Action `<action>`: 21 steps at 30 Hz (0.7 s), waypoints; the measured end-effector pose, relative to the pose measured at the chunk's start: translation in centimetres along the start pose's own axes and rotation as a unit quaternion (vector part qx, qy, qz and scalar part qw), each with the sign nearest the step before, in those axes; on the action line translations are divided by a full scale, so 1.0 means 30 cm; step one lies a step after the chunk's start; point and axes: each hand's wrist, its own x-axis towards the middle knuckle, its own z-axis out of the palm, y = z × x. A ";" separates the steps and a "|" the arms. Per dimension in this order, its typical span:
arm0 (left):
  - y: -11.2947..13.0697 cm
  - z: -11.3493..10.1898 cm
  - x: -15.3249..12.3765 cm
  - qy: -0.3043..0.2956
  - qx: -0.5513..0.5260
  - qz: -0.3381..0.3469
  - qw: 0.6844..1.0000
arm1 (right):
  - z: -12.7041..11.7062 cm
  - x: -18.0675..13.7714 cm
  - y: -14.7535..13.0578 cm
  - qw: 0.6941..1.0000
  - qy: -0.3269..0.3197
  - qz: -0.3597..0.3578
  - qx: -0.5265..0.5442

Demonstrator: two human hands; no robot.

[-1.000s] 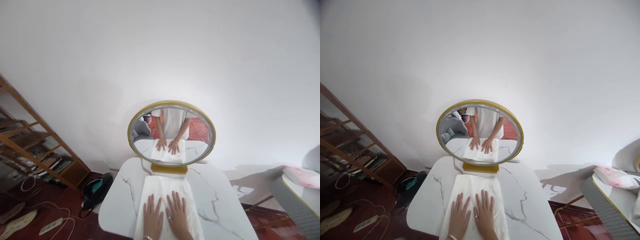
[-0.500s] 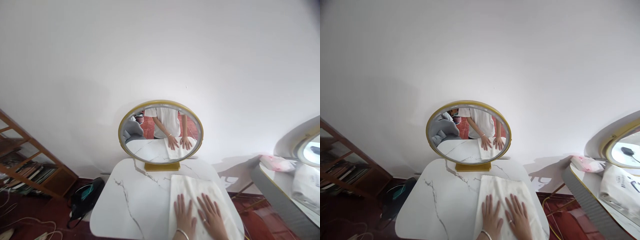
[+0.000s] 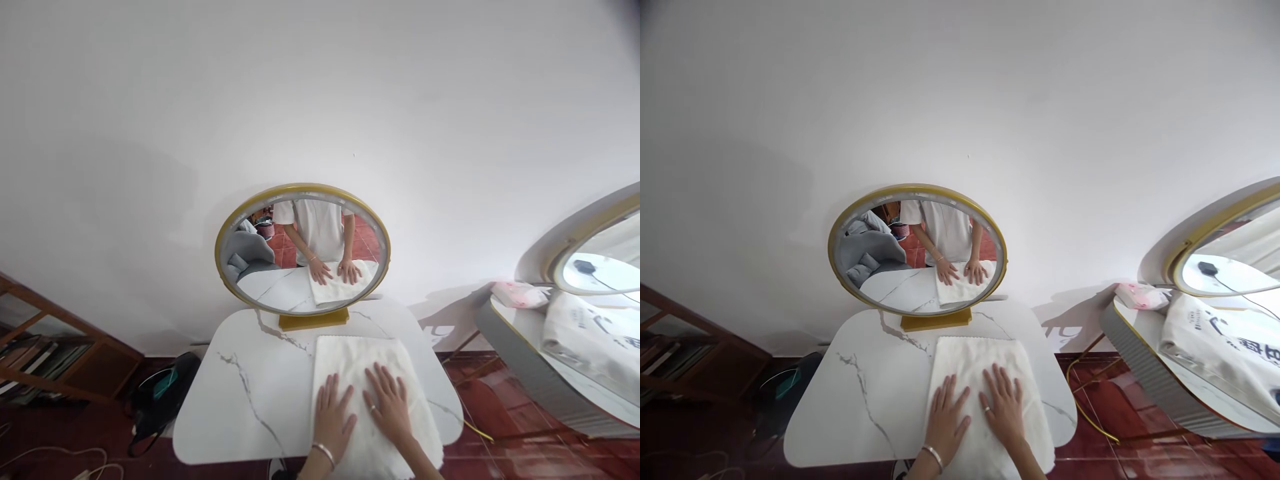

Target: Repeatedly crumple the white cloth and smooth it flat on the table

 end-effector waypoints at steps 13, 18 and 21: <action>-0.135 -0.314 0.310 0.008 0.056 -0.198 0.979 | -0.063 0.377 0.003 0.984 -0.101 -0.059 0.132; -0.125 -0.340 0.291 -0.008 0.035 -0.158 0.987 | -0.064 0.399 -0.085 0.975 -0.136 -0.092 0.148; -0.113 -0.376 0.262 -0.015 0.012 -0.096 0.995 | -0.079 0.420 -0.138 0.964 -0.166 -0.113 0.175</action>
